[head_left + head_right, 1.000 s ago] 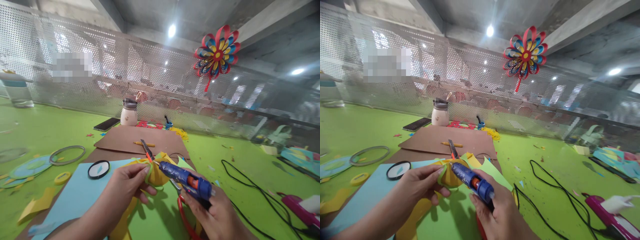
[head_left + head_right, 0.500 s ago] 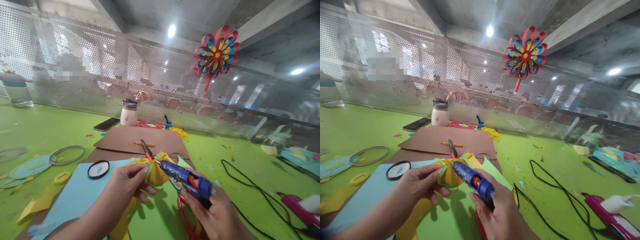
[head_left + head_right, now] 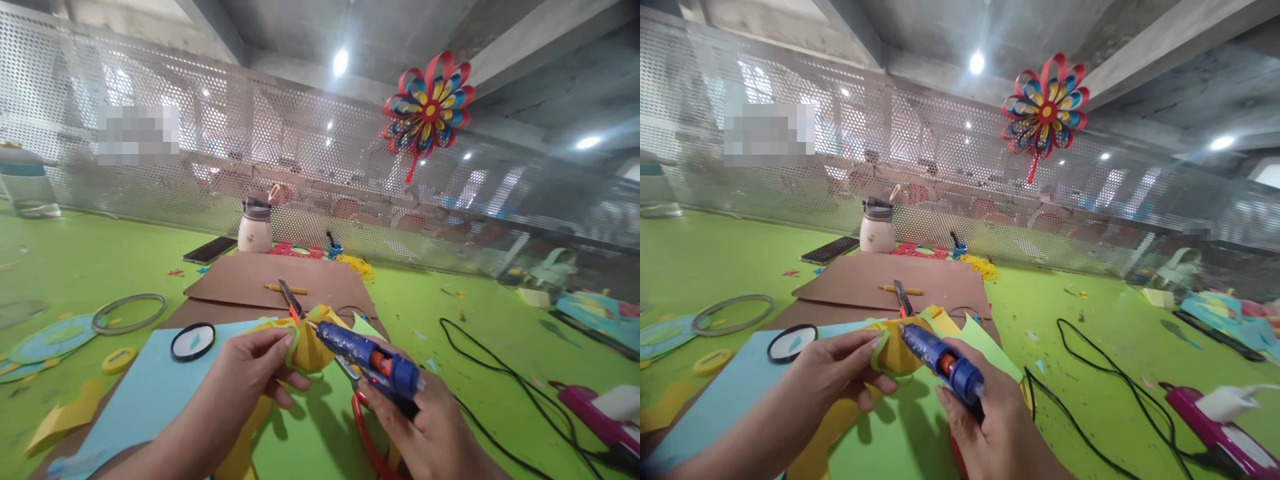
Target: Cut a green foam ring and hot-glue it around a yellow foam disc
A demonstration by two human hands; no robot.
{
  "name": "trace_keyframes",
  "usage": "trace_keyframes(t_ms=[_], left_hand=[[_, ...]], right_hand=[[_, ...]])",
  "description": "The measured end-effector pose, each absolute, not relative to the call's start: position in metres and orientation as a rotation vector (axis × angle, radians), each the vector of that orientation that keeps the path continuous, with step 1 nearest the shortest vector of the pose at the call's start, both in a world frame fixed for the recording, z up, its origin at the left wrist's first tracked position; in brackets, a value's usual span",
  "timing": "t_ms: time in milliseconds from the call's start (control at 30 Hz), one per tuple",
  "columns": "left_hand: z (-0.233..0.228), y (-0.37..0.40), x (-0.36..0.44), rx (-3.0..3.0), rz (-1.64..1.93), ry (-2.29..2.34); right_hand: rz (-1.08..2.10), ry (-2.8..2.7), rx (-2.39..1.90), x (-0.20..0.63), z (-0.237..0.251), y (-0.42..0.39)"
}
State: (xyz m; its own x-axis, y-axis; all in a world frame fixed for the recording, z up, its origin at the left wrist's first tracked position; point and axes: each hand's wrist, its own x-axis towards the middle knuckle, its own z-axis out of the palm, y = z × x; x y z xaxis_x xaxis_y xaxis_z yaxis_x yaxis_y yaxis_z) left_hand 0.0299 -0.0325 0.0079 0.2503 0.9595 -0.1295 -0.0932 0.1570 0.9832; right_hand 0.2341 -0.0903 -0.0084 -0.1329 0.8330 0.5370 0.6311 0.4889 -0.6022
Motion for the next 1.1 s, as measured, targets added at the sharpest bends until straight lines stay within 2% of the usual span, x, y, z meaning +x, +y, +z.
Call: trace_keyframes(t_ms=[1100], left_hand=[[0.0070,-0.0311,0.0276,1.134,0.977,1.048]], right_hand=[[0.264,-1.736,-1.268,0.2377,-0.0069,-0.0899]])
